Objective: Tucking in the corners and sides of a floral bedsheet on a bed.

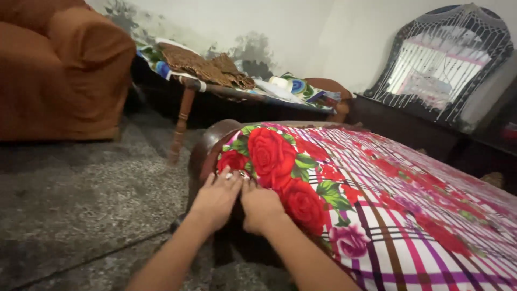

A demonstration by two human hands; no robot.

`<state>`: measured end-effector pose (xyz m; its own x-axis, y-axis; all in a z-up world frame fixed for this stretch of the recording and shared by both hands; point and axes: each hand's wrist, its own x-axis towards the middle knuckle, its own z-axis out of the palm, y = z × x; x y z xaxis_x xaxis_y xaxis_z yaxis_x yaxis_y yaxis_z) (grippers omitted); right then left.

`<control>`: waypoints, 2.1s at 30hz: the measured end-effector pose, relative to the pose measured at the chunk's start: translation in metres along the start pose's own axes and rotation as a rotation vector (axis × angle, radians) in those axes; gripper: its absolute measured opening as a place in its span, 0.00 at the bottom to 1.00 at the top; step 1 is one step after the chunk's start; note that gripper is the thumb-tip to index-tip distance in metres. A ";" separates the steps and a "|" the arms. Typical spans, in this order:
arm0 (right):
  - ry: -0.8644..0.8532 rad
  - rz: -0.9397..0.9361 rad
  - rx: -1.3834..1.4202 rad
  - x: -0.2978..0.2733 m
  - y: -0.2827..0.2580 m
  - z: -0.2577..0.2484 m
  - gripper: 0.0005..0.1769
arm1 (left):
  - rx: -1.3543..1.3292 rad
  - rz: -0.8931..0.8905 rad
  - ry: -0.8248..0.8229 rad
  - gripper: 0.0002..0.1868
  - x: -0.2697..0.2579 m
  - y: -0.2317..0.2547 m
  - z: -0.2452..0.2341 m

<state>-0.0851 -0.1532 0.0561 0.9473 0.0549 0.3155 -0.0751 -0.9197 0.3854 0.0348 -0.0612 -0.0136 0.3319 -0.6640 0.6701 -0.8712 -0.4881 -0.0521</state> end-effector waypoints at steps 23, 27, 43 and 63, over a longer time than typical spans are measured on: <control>-0.163 0.114 -0.039 0.091 -0.019 0.045 0.37 | -0.152 0.031 0.006 0.31 -0.041 -0.049 -0.045; -0.037 0.344 -0.091 0.162 -0.018 0.131 0.09 | -0.181 0.002 -0.047 0.30 -0.032 -0.055 -0.039; -0.026 -0.005 -0.130 0.055 -0.028 0.085 0.33 | -0.338 -0.336 -0.130 0.16 0.072 -0.047 0.024; -0.293 -0.393 -0.455 0.025 0.013 0.044 0.16 | 0.072 -0.039 -0.483 0.17 0.157 -0.056 0.129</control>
<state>-0.0488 -0.1807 0.0311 0.9715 0.1857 -0.1473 0.2304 -0.5938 0.7709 0.1819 -0.2107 -0.0009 0.5086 -0.8230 0.2529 -0.8332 -0.5445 -0.0966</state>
